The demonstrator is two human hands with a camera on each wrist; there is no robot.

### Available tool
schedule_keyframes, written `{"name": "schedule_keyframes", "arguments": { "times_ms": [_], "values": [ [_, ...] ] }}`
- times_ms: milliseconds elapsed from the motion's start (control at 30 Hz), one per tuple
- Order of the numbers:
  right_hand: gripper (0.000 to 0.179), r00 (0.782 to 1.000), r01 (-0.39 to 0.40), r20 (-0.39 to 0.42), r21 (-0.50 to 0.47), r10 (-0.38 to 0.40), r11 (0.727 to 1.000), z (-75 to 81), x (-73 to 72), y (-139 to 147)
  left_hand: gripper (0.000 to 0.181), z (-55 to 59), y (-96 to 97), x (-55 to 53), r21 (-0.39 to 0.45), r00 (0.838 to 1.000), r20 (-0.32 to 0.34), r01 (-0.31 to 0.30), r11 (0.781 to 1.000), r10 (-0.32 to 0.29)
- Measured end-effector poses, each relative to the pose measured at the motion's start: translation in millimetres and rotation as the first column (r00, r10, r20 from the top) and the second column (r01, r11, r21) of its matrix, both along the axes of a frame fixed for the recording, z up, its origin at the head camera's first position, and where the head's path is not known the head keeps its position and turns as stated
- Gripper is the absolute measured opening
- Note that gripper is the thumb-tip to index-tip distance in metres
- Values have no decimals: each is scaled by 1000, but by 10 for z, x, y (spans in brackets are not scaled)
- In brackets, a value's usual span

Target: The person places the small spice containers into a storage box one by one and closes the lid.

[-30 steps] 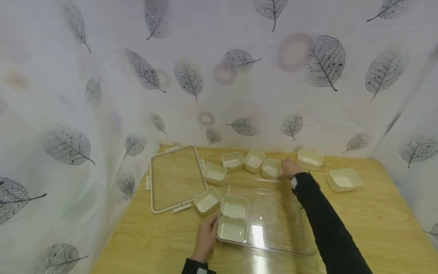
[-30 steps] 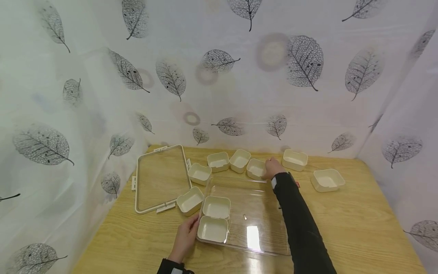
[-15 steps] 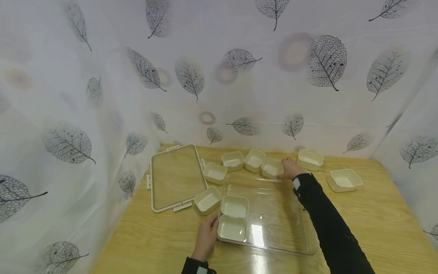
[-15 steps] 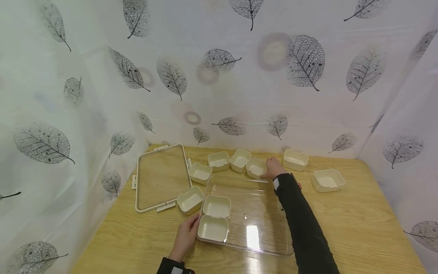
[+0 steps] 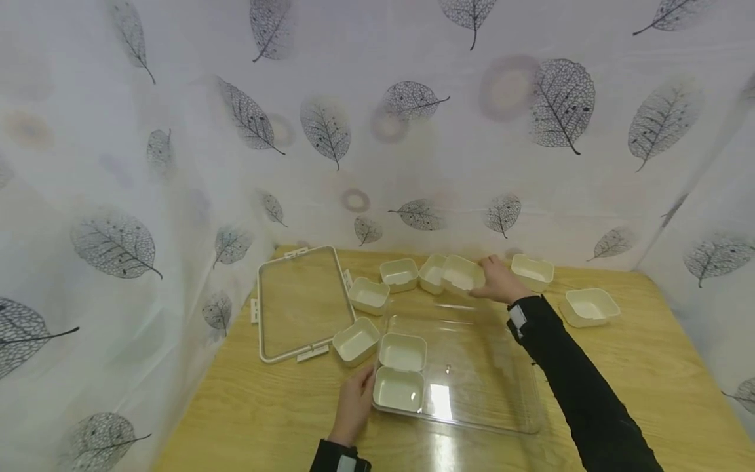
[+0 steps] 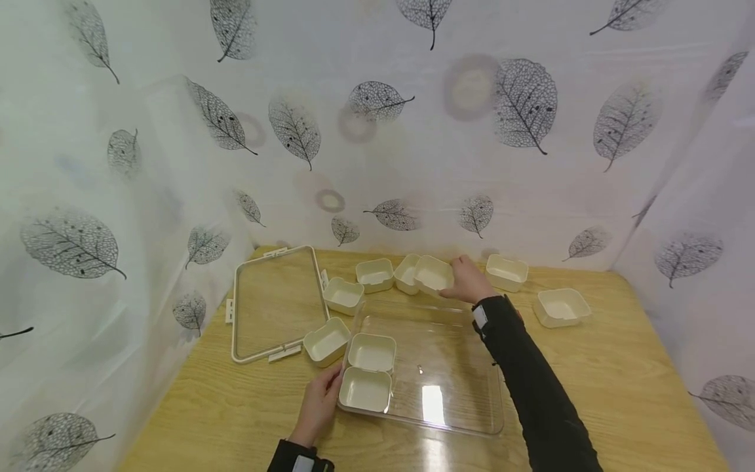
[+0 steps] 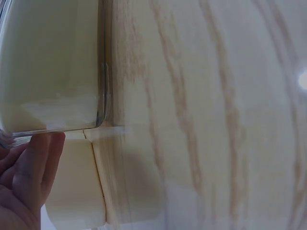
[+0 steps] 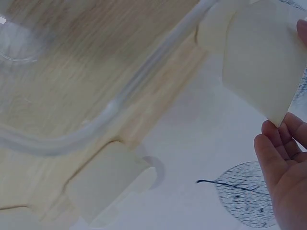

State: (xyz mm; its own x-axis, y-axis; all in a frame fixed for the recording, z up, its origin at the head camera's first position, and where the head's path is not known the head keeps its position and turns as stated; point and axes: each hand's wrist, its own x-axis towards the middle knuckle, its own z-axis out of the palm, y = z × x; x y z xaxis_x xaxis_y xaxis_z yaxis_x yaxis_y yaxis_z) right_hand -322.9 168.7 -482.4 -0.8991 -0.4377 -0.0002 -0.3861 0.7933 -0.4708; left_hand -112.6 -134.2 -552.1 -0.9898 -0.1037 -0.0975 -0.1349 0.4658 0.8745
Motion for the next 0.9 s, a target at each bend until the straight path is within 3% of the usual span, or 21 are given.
{"name": "schedule_keyframes", "arguments": {
  "times_ms": [167, 267, 533, 900],
  "values": [
    [74, 997, -39, -64, 11, 39, 999, 170, 152, -100, 28, 10, -5, 0, -3, 1000, 14, -2, 1000, 2],
    [75, 991, -67, -117, 28, 70, 997, 196, 240, -121, 29, 8, -4, -5, -4, 1000, 23, -5, 1000, 5],
    [71, 972, -134, -186, 49, 141, 990, 150, 540, -67, 29, 9, 9, -21, 5, 999, 40, -14, 1000, 14],
    [71, 971, -162, -163, 78, 173, 984, -53, 965, 46, 29, -25, 21, -18, 4, 1000, 29, -12, 1000, 12]
  ]
}}
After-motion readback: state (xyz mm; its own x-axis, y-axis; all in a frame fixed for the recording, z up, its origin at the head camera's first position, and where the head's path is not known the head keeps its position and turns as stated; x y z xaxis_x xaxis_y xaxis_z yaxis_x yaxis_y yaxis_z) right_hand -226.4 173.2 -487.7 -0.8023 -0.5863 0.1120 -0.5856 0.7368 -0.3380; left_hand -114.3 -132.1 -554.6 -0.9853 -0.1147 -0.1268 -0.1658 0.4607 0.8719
